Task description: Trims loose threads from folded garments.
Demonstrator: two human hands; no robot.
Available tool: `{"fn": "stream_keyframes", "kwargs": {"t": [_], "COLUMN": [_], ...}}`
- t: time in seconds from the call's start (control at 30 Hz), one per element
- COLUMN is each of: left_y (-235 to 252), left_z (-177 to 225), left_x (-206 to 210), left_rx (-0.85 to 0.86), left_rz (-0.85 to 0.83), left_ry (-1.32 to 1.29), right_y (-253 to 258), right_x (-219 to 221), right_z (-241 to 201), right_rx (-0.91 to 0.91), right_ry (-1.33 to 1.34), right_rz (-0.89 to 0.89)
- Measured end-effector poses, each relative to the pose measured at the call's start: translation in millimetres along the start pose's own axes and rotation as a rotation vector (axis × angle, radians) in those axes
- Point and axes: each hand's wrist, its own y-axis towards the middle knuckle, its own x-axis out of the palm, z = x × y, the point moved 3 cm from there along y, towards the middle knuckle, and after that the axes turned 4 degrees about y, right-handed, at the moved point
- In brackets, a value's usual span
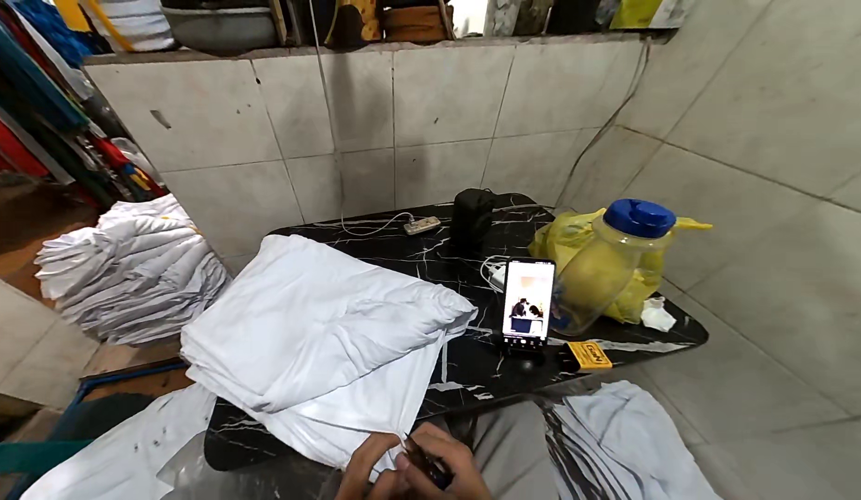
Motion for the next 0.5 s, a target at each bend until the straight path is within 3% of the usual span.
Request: {"fn": "stream_keyframes", "kwargs": {"t": [0.1, 0.2, 0.3, 0.4, 0.5], "left_y": [0.5, 1.5, 6.6, 6.7, 4.1], "left_z": [2.9, 1.5, -0.1, -0.9, 3.2], "left_x": [0.1, -4.5, -7.5, -2.4, 2.0], "left_rx": [-0.064, -0.142, -0.157, -0.194, -0.221], "left_rz": [0.05, 0.19, 0.223, 0.209, 0.175], "left_ry": [-0.083, -0.133, -0.19, -0.287, -0.368], "right_y": [-1.9, -5.0, -4.8, -5.8, -9.2], "right_x": [2.8, 6.4, 7.0, 7.1, 3.2], "right_z": [-7.2, -8.9, -7.4, -6.1, -6.8], "right_rx": [0.039, 0.063, 0.031, 0.014, -0.072], "right_ry": [0.015, 0.202, 0.271, 0.194, -0.052], "right_rz": [0.062, 0.123, 0.104, 0.099, 0.173]}}
